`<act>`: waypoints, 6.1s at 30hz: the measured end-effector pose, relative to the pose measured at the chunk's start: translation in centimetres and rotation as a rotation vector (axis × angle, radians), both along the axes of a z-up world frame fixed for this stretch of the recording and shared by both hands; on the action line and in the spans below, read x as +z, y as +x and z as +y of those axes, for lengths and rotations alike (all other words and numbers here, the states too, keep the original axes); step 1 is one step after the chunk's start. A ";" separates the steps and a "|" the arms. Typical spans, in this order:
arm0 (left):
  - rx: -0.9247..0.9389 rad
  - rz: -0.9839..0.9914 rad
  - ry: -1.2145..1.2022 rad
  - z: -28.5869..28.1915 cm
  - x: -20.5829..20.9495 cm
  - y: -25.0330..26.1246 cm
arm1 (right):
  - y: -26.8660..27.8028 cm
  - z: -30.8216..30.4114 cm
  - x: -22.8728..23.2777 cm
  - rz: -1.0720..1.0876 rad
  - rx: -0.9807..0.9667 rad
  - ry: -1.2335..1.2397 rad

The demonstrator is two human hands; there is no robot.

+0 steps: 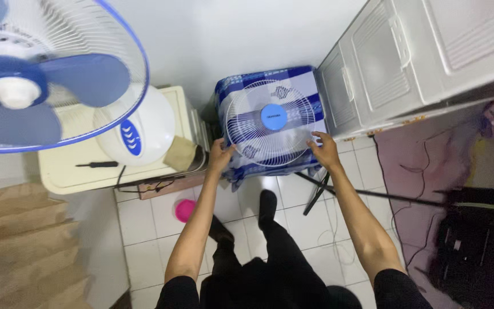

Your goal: The person cleans a fan cage with a sponge, then reassembles a standing fan by attaching the front cage, securing it with a screwdriver, and fitting the rear cage. The fan is placed on a small cabinet in a room with tiled flooring.

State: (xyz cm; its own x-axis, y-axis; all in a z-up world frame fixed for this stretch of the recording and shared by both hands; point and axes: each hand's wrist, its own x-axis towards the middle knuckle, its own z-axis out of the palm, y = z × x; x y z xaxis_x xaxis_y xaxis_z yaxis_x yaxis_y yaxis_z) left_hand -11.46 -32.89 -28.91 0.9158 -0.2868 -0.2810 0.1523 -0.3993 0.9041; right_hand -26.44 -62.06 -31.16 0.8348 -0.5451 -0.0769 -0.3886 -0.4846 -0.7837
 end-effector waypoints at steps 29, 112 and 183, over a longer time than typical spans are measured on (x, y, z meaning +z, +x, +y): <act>0.466 -0.164 -0.108 -5.4 -7.2 -0.3 | 2.6 -2.4 -4.2 -0.151 -0.394 0.907; 0.398 -0.871 -0.232 34.6 20.7 10.0 | 21.7 29.5 19.4 -0.854 0.310 0.365; 0.107 -0.827 -0.245 34.8 30.0 17.1 | 25.5 23.2 21.8 -0.791 0.489 0.765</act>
State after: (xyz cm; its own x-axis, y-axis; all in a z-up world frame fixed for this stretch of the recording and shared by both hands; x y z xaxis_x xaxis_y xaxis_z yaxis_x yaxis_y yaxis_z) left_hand 5.69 1.90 1.06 0.8242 -0.1530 0.5452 -0.5661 -0.1995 0.7998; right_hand -0.98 -38.85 -9.40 0.9027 -0.1947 0.3837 0.4238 0.2481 -0.8711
